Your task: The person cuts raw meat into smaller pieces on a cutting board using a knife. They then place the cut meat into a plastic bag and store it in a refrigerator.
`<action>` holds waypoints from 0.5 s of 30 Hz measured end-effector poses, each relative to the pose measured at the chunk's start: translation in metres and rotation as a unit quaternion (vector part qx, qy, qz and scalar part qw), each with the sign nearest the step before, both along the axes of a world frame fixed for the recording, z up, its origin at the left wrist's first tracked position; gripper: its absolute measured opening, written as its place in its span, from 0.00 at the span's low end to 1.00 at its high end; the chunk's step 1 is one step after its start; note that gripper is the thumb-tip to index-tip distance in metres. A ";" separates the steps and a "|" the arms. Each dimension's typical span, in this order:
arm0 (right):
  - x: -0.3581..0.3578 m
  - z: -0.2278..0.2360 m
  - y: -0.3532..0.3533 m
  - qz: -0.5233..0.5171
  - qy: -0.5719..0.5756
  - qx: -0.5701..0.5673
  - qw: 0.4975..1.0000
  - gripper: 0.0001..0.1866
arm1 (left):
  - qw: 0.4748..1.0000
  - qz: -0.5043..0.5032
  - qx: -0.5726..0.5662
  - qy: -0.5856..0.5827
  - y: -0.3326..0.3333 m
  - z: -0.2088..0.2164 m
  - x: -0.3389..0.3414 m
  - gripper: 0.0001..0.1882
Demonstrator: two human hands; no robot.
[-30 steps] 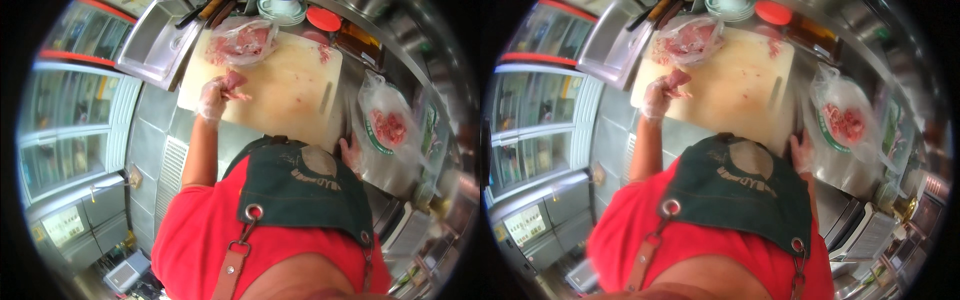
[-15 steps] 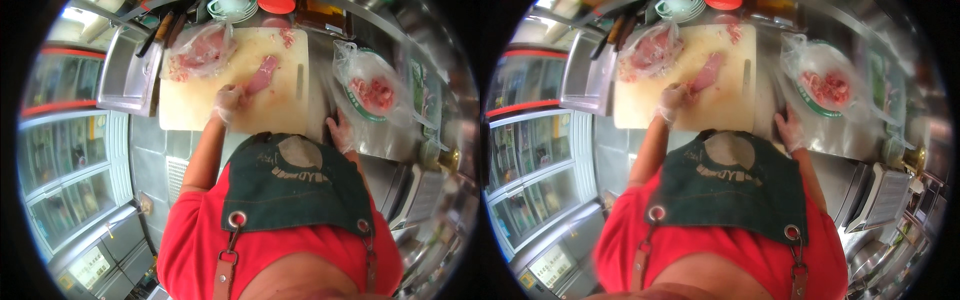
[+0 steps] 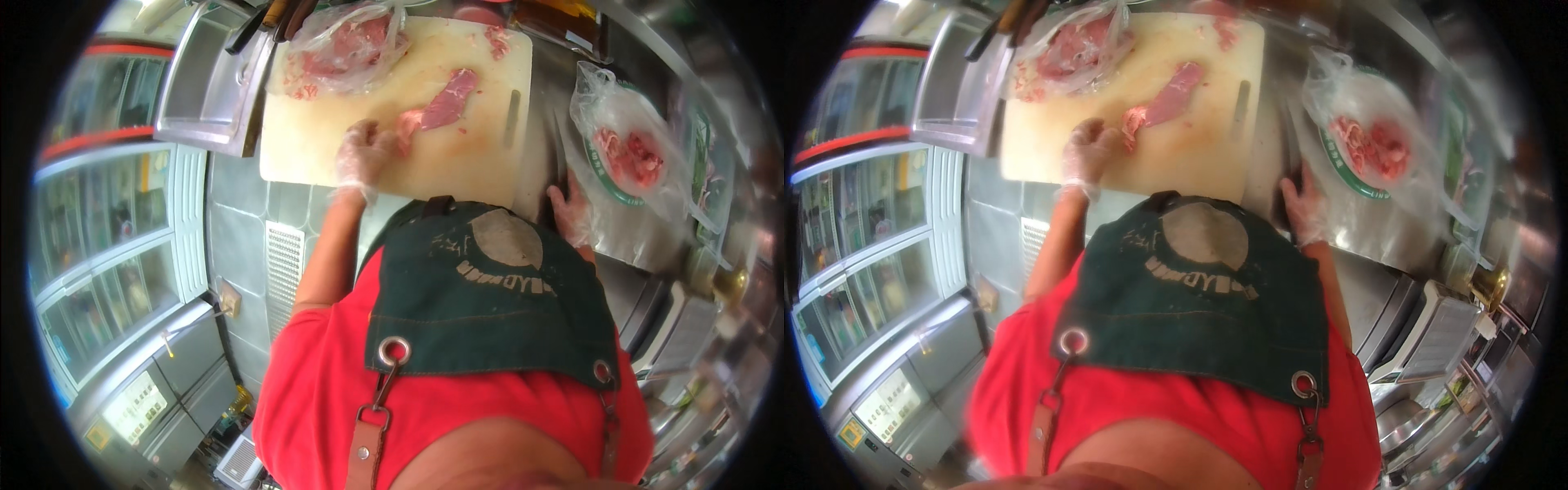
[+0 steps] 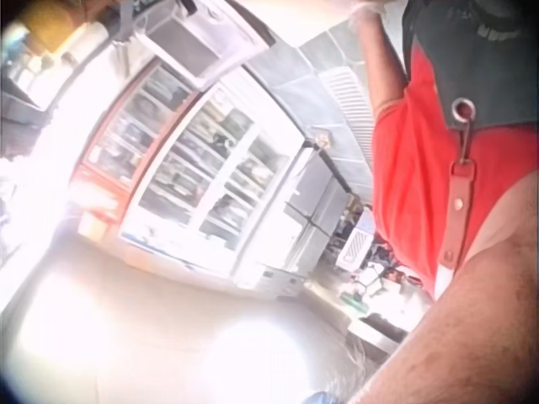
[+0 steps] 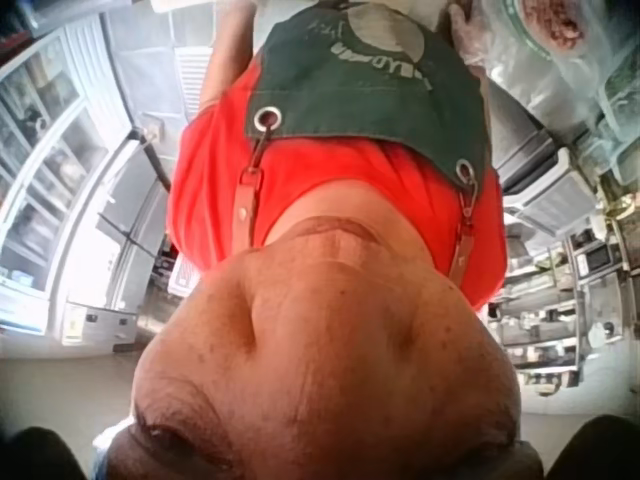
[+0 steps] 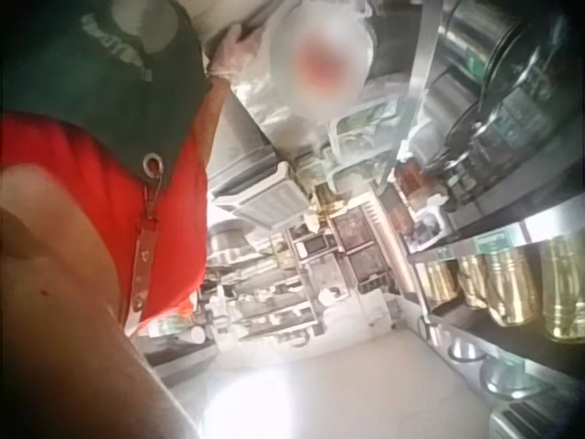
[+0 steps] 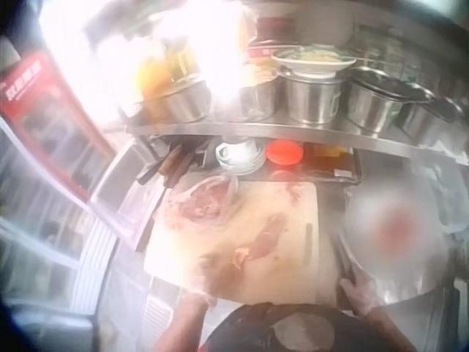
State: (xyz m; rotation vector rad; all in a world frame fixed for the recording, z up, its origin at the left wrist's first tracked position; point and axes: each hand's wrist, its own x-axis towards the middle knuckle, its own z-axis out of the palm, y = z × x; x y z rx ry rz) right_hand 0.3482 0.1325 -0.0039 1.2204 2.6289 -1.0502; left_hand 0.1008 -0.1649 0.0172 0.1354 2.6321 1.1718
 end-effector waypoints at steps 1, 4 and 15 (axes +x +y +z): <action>-0.001 0.001 0.000 0.006 -0.002 0.009 1.000 0.34 | 0.999 -0.024 -0.032 0.021 0.010 0.014 0.007 0.23; 0.005 -0.013 0.003 0.025 0.024 0.054 0.998 0.34 | 0.971 -0.169 0.004 0.170 0.031 0.001 0.006 0.19; 0.007 -0.015 0.003 0.012 0.059 0.038 0.997 0.34 | 0.885 -0.310 -0.141 0.318 0.078 -0.001 -0.012 0.21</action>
